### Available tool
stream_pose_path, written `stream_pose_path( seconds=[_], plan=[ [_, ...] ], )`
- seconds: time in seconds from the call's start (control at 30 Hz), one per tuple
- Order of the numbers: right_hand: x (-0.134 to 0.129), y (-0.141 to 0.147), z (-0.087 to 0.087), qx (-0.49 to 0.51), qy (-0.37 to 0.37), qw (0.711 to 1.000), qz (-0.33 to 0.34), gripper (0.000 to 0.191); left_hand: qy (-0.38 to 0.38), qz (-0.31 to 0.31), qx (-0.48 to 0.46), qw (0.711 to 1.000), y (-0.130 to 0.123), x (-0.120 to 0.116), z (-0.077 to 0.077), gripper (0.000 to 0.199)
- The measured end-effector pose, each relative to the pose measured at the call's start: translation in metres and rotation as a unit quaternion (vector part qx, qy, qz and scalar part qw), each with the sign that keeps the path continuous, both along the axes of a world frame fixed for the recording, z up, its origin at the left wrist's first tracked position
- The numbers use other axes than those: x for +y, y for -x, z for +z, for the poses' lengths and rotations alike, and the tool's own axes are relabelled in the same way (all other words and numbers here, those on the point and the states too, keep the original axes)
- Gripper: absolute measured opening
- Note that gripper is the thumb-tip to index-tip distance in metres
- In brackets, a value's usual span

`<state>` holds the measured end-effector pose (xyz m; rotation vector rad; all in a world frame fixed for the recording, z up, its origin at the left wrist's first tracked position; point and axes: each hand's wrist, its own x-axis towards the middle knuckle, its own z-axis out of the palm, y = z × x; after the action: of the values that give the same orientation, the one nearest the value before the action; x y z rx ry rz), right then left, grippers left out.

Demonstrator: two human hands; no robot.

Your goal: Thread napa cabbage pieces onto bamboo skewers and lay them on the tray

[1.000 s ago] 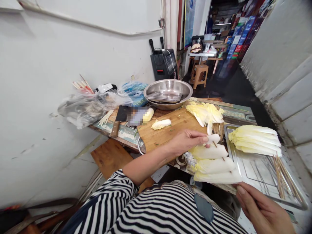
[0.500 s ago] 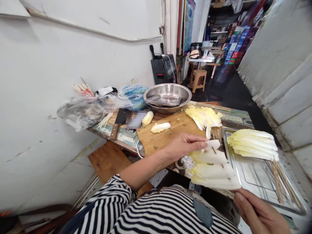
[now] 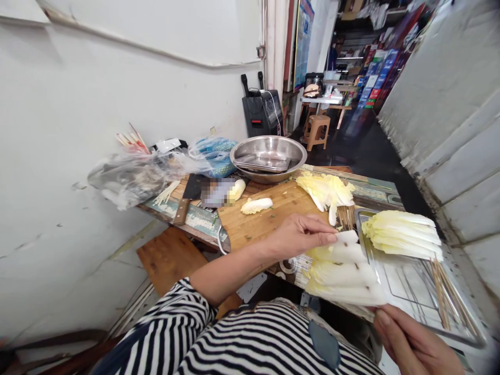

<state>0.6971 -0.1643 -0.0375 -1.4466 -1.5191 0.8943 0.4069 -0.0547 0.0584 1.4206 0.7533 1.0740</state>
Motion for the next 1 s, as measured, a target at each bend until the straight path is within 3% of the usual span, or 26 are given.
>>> stream_pose_path(
  seconds=[0.2,0.33,0.5,0.73,0.83,1.0],
  plan=[
    [-0.005,0.025,0.031,0.042,0.011,0.998,-0.041,0.031,-0.01,0.047,0.05,0.998,0.009,-0.002,0.0,0.049],
    [0.001,0.031,0.049,0.113,0.032,0.985,-0.125,0.036,0.053,0.107,0.091,0.989,0.026,-0.002,-0.019,0.059],
    [0.046,-0.004,0.06,0.205,0.047,0.965,-0.154,0.046,0.105,0.18,0.087,0.974,0.043,0.004,-0.047,0.073],
    [0.117,-0.054,0.055,0.283,0.066,0.944,-0.156,0.024,0.131,0.204,0.076,0.967,0.055,0.004,-0.061,0.073],
    [0.121,-0.072,0.058,0.289,0.067,0.943,-0.153,0.022,0.136,0.204,0.082,0.966,0.058,0.003,-0.064,0.068],
    [0.109,-0.099,0.079,0.266,0.037,0.95,-0.157,0.021,0.152,0.194,0.093,0.965,0.057,0.0,-0.066,0.068]
  ],
)
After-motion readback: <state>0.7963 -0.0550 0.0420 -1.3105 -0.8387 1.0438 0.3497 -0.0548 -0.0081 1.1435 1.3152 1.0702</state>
